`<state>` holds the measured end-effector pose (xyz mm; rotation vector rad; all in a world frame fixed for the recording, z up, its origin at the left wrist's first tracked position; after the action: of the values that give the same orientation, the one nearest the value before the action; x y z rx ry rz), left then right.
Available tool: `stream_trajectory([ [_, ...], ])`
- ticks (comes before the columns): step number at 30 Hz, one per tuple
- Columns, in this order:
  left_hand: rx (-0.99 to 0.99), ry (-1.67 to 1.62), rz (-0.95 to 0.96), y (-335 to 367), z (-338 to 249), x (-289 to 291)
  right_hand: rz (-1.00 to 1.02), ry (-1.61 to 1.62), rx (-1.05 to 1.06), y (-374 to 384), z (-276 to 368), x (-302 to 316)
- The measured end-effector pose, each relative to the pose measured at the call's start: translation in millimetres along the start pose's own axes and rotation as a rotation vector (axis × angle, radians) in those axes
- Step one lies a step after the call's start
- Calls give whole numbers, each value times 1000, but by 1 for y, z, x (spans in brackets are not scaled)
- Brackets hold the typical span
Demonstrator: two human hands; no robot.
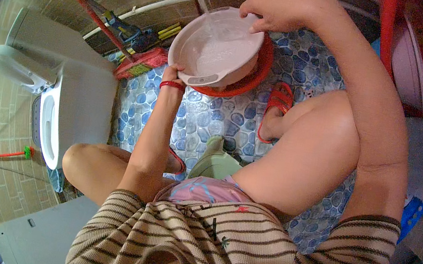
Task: The person washes clothes by hand in a basin filled with soapy water, wrings them out, pours the dirty water into a toilet, and places the garments back into the basin with clean water.
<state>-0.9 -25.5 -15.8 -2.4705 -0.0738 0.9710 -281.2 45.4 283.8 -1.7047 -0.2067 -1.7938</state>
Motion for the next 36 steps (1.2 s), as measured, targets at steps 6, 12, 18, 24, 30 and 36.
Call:
stream_trajectory([
  [6, 8, -27, -154, -35, -29, 24, -31, 37, 50, -5, 1, -6],
  [12, -427, 391, -321, -59, -71, -6, -39, 39, 74, 0, 4, -9],
  [18, -1033, 1016, -436, -97, -120, -61, 40, 66, 68, 3, 10, -6],
  [24, -1139, 1392, -520, -113, -107, -93, -2, 36, 96, 4, 12, -6],
  [30, -1377, 1510, -378, -118, -99, -90, 492, 123, 22, 24, -1, -1],
  [36, -1465, 1722, -375, -125, -106, -77, -3, 2, 108, 7, 10, -9],
])
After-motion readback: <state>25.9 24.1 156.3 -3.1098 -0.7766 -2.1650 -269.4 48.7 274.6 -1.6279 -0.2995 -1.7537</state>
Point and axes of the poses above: each hand's wrist, its own y-axis towards the middle knuckle, its own x-axis out of the back of the hand, z = x × y, the point moved 3 cm from there along y, towards the middle knuckle, and after that the axes turned 7 degrees about z, right-handed, at the moved point
